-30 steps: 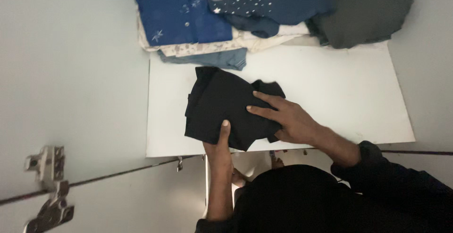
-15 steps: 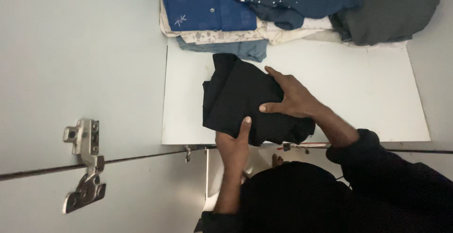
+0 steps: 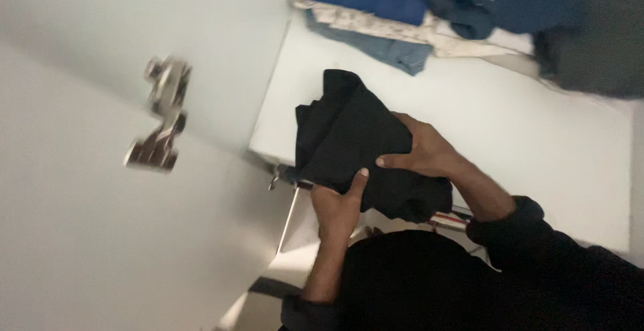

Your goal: The person takes folded clothes from a white cabinet and places them onto a nearby surface. They handle various items including shirts and pants, moving them one by one from the cabinet to the pile.

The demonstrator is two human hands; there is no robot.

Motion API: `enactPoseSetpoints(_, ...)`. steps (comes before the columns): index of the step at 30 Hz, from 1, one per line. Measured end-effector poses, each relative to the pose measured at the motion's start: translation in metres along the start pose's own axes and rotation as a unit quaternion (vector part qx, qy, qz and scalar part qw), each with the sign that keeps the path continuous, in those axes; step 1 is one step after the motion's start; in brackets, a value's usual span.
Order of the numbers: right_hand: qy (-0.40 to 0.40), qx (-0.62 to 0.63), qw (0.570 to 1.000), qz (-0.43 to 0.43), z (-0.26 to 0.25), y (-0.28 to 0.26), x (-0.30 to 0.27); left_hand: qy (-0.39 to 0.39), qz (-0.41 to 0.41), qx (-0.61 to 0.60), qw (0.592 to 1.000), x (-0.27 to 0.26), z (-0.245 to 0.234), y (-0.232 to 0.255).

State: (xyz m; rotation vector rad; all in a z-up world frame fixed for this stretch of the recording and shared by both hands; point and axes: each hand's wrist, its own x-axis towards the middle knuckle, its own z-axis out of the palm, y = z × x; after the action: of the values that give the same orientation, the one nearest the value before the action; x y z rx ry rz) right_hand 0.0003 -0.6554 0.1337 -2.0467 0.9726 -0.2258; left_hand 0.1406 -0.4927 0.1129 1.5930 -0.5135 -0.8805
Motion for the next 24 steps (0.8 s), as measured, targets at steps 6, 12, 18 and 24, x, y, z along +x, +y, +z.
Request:
enactPoseSetpoints(6, -0.124, 0.089, 0.988, -0.027, 0.014, 0.004, -0.014, 0.075, -0.042, -0.207, 0.975, -0.053, -0.009, -0.019)
enactPoseSetpoints(12, -0.271, 0.15, 0.944, -0.114, 0.045, 0.005, -0.032, 0.128, -0.068, -0.3, 0.943, -0.13, -0.026, -0.049)
enactPoseSetpoints(18, -0.353, 0.144, 0.917, -0.118, 0.086, -0.009, -0.054, 0.196, -0.037, -0.341, 0.919, -0.196, -0.041, -0.071)
enactPoseSetpoints(24, -0.4, 0.163, 0.895, -0.112, 0.127, -0.034, -0.09, 0.222, 0.021, -0.381, 0.897, -0.256, -0.062, -0.091)
